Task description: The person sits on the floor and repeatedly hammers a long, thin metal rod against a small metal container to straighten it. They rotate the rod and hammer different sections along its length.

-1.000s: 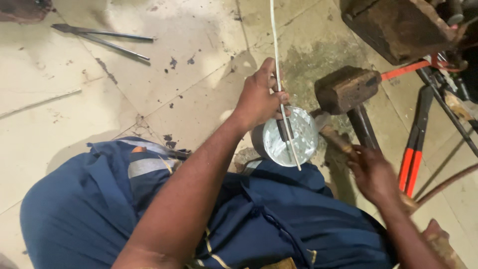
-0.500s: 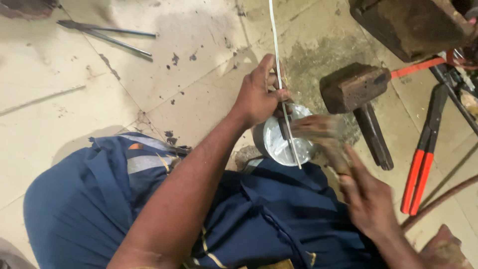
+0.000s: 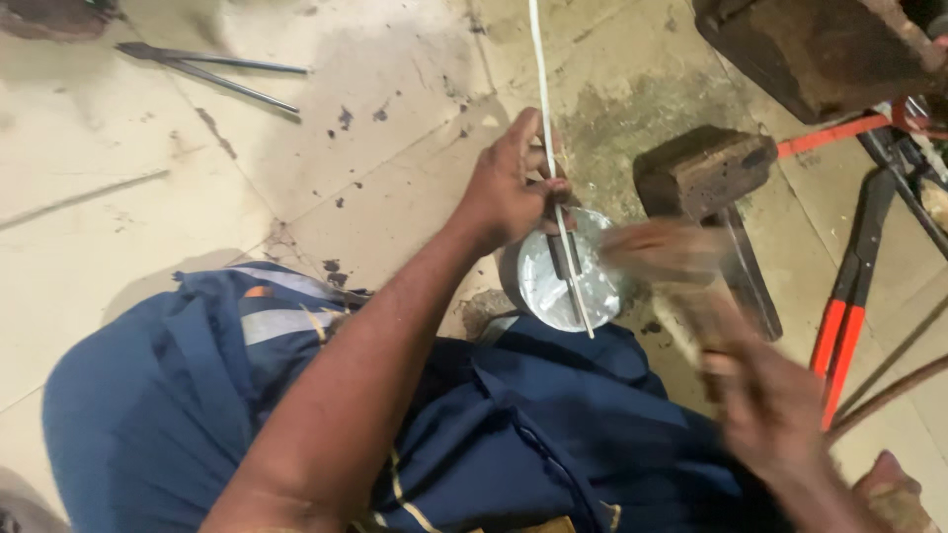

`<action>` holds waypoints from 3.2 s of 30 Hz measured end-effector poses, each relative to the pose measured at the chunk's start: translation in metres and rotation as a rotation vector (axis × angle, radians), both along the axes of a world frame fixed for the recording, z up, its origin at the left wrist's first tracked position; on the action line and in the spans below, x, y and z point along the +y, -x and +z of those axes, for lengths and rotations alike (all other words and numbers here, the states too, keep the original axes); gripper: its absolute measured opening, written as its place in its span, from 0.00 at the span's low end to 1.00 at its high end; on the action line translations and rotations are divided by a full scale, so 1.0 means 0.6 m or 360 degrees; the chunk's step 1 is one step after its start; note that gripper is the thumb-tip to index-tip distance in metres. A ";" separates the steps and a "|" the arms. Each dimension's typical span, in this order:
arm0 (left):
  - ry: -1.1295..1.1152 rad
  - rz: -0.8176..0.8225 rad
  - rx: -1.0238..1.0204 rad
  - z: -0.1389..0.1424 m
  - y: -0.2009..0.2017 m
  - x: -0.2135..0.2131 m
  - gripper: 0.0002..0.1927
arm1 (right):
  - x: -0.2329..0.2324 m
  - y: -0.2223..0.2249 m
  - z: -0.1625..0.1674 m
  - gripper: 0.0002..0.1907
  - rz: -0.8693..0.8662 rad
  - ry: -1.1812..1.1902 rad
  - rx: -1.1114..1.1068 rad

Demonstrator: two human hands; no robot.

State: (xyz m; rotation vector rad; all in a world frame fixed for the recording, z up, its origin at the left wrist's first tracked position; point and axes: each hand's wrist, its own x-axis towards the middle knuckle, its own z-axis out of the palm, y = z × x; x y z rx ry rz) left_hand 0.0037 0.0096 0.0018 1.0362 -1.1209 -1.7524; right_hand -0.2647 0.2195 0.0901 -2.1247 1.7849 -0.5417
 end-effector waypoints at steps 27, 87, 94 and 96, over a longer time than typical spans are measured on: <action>0.0020 -0.0128 0.0035 0.028 -0.013 0.004 0.26 | 0.002 0.008 0.035 0.26 -0.0334 -0.0127 -0.0249; 0.0110 -0.0143 0.0022 0.014 -0.011 0.006 0.36 | 0.066 0.035 0.009 0.26 -0.0375 0.0102 -0.0389; 0.0330 -0.0239 0.0031 0.021 -0.010 0.002 0.22 | -0.016 -0.026 -0.022 0.32 0.0126 -0.0327 0.0277; 0.0237 -0.0231 -0.0037 0.023 -0.010 0.003 0.23 | -0.005 -0.011 -0.027 0.27 0.0116 0.0022 0.0023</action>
